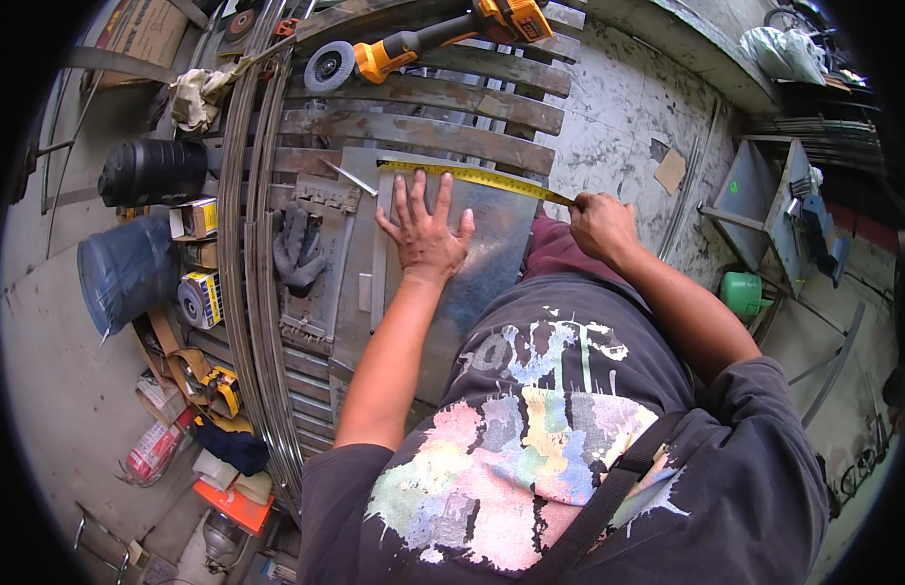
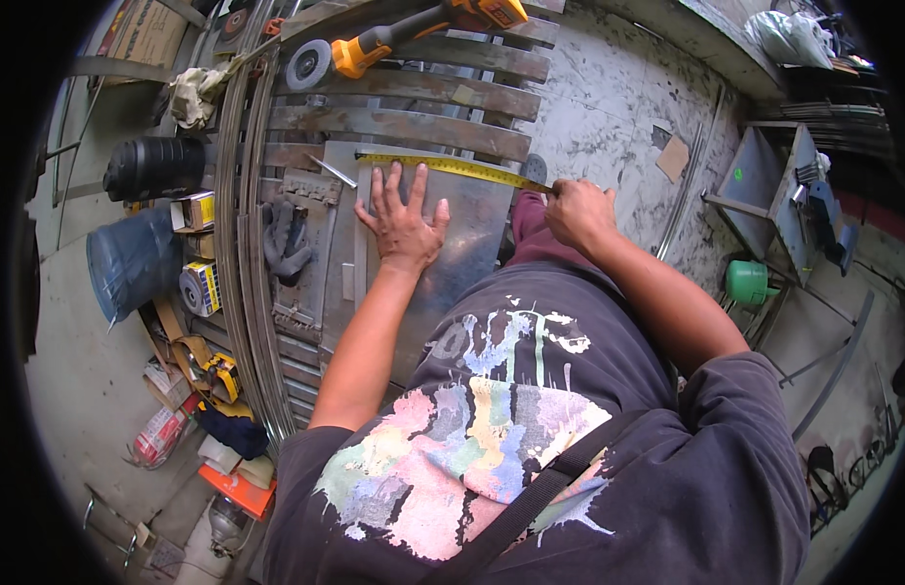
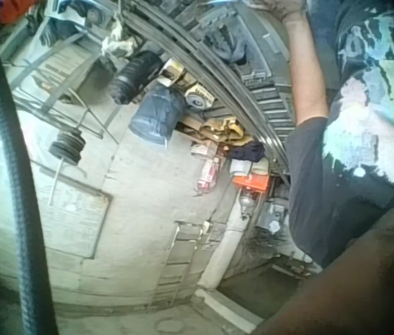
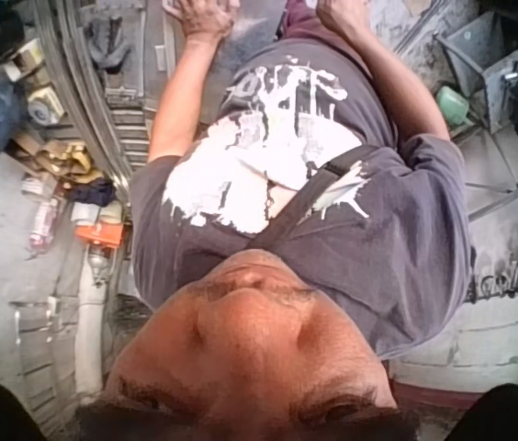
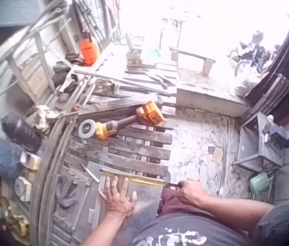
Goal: The person measures and marks metal strips and metal plates with a tape measure, pencil, and marker, then grinds them with a grinder.
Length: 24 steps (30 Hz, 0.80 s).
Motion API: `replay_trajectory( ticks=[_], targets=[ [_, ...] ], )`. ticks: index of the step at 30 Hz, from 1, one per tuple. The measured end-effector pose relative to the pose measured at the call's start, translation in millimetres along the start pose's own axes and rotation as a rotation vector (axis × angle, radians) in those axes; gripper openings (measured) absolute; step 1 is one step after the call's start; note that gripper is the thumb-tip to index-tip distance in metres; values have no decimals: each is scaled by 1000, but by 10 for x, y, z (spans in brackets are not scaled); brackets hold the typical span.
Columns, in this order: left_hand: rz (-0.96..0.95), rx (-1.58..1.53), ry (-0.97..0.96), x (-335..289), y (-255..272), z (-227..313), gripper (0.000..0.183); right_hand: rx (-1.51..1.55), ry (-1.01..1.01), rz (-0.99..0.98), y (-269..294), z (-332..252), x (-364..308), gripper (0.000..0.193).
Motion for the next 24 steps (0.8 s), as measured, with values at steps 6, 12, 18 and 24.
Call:
replay_trajectory(
  ticks=[6, 12, 18, 24],
  targets=[
    [-5, -4, 7, 20, -3, 6, 70, -11, -12, 0, 13, 20, 33, 34],
    [140, -71, -41, -89, 109, -32, 72, 191, -67, -204, 87, 2, 24, 37],
    [368, -87, -67, -961, 298, -30, 72, 461, 74, -181, 302, 176, 180, 117],
    [468, -3, 191, -1984, 469, 94, 66, 484, 9, -417, 472, 4, 353, 137]
  ],
)
Point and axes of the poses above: each hand's wrist, its own x-axis towards the middle knuckle, its own y-axis out of the back of the hand, z = x × y, the point moved 7 cm from there along x, towards the middle knuckle, and after that the axes turned 6 degrees about -x, right-handed, at the moved point
